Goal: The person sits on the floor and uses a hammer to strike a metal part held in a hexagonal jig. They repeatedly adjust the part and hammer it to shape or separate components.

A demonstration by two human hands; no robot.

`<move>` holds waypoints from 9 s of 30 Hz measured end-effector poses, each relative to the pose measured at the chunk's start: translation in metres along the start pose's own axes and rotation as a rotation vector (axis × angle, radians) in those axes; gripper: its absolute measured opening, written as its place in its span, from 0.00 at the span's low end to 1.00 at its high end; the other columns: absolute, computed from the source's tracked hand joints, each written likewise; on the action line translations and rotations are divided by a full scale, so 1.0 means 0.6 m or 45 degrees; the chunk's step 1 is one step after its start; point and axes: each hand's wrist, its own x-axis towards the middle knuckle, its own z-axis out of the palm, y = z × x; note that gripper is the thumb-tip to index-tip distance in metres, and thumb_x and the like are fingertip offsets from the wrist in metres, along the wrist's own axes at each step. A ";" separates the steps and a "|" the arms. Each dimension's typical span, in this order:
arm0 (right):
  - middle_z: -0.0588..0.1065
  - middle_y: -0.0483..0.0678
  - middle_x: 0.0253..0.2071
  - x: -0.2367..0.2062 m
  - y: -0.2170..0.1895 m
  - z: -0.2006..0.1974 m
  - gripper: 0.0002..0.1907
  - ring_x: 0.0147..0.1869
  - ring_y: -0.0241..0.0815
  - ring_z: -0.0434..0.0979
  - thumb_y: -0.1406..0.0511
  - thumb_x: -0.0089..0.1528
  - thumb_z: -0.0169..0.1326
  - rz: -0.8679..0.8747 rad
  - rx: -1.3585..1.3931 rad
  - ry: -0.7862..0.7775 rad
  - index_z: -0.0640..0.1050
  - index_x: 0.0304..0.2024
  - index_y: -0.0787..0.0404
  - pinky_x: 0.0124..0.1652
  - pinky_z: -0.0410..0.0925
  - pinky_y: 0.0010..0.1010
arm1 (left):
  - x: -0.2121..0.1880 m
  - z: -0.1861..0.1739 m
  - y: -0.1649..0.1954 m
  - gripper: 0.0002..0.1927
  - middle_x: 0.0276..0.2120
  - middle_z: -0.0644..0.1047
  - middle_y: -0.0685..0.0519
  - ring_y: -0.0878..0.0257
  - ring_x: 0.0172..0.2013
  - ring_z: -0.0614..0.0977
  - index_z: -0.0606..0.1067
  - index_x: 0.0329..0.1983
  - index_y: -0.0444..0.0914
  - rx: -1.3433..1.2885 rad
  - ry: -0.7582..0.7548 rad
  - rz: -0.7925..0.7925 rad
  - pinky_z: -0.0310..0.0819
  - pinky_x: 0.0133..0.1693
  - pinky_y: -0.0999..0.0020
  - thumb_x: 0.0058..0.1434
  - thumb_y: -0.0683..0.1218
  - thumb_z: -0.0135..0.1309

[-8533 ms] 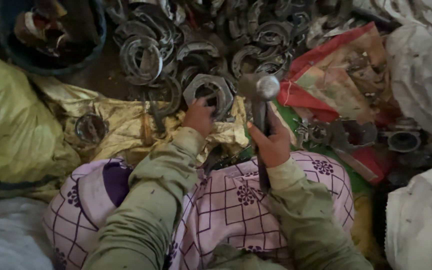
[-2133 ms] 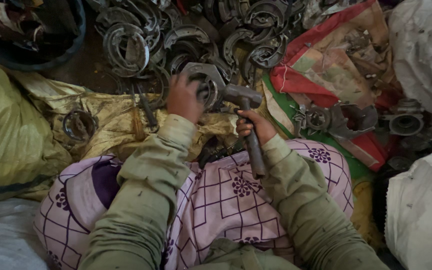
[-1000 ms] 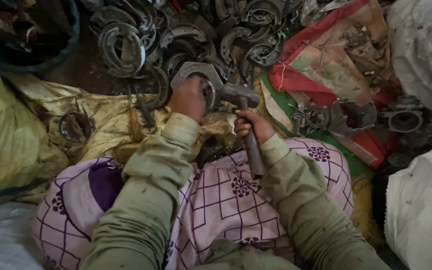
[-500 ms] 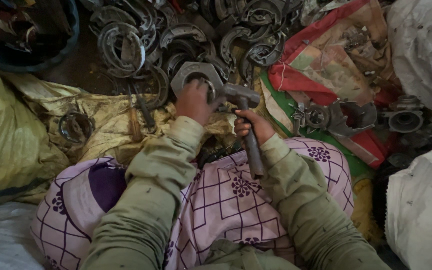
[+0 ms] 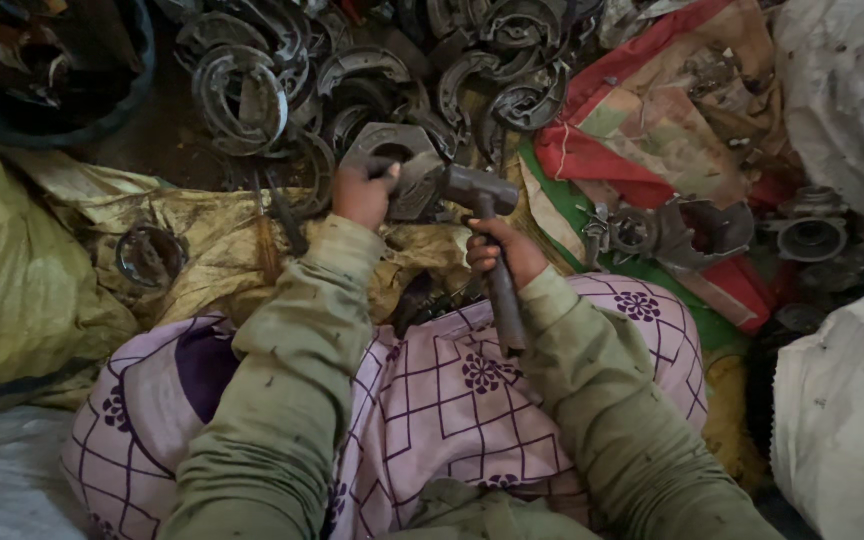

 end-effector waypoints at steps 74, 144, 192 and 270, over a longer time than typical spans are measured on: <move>0.64 0.41 0.21 0.038 0.004 -0.006 0.08 0.22 0.32 0.64 0.67 0.65 0.55 -0.235 -0.295 0.146 0.69 0.34 0.59 0.24 0.61 0.24 | -0.035 0.028 -0.001 0.11 0.49 0.77 0.39 0.40 0.54 0.74 0.84 0.38 0.37 1.051 -0.235 0.491 0.70 0.56 0.48 0.53 0.37 0.56; 0.80 0.64 0.38 0.015 0.026 0.082 0.33 0.44 0.59 0.83 0.45 0.56 0.66 -0.627 -2.526 1.219 0.82 0.44 0.68 0.43 0.75 0.46 | -0.173 -0.268 0.245 0.11 0.39 0.83 0.48 0.62 0.39 0.81 0.81 0.48 0.31 -0.121 0.678 0.427 0.76 0.45 0.68 0.65 0.41 0.64; 0.78 0.45 0.43 -0.108 -0.124 0.111 0.13 0.46 0.38 0.76 0.61 0.69 0.54 -1.526 -0.561 0.060 0.77 0.52 0.63 0.45 0.70 0.28 | -0.031 -0.200 0.125 0.14 0.42 0.83 0.53 0.63 0.39 0.82 0.81 0.47 0.33 -0.916 0.322 0.040 0.76 0.43 0.65 0.57 0.41 0.62; 0.76 0.48 0.53 -0.036 0.086 0.058 0.42 0.54 0.37 0.74 0.40 0.72 0.27 -1.004 -1.448 0.464 0.70 0.63 0.67 0.55 0.67 0.28 | -0.169 -0.144 0.210 0.16 0.35 0.86 0.47 0.65 0.32 0.87 0.82 0.46 0.31 -0.186 -0.452 0.013 0.83 0.34 0.73 0.61 0.48 0.65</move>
